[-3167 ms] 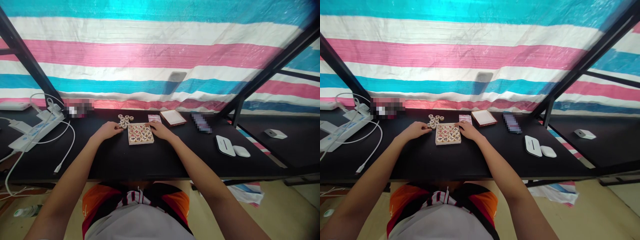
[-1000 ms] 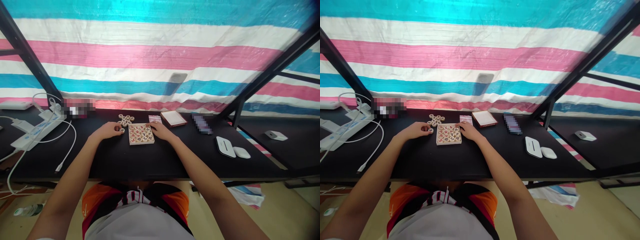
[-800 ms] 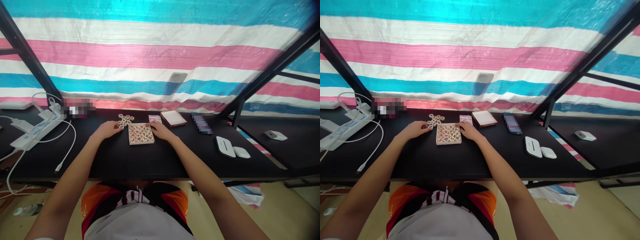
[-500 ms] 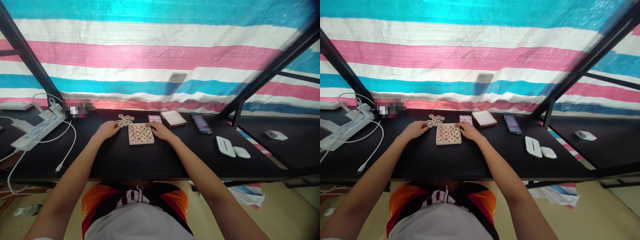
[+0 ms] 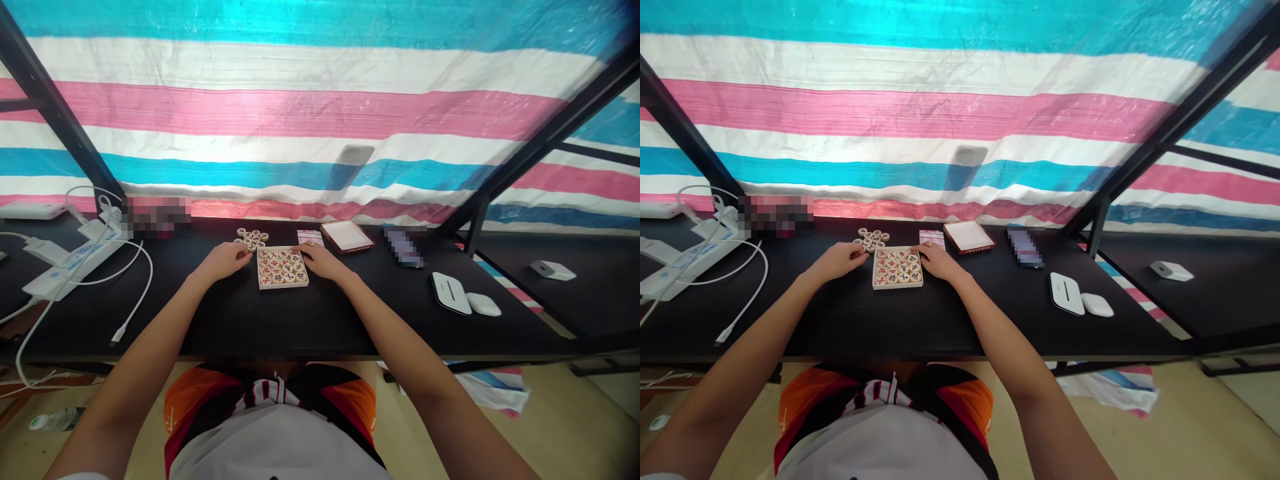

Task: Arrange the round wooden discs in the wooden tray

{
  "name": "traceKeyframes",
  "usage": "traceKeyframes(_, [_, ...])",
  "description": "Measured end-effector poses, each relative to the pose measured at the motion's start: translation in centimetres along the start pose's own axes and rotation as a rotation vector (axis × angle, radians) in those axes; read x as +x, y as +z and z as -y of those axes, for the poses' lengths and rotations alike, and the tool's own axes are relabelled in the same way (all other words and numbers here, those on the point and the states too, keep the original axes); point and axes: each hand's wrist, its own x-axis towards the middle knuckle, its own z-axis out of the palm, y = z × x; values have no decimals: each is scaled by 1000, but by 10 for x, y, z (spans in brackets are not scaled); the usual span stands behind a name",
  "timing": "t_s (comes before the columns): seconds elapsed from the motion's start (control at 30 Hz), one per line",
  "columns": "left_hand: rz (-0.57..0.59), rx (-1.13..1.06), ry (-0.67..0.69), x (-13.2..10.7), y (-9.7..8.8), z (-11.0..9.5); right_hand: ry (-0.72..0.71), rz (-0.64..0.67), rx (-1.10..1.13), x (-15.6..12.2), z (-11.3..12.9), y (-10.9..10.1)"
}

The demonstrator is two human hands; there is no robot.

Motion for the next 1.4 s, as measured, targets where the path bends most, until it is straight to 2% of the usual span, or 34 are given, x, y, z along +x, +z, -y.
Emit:
traceKeyframes(0.1, [-49,-72,86,0,3,-8,-3,-2,-2,0,0,0])
traceKeyframes(0.33, [66,-116,224,-4,8,-19,-7,-4,-5,0,0,0])
traceKeyframes(0.4, [51,-105,254,-4,10,-22,-16,-8,-8,0,0,0])
traceKeyframes(0.57, [-78,-68,345,-5,16,-27,-27,-19,-14,0,-2,1])
traceKeyframes(0.8, [-16,-116,471,-5,22,-34,-26,-19,-12,0,-2,2])
traceKeyframes(1.2, [14,-309,368,-2,20,-32,-17,0,-11,0,-2,2])
traceKeyframes(1.4, [46,-238,390,-1,20,-30,-13,-10,-13,0,-2,1])
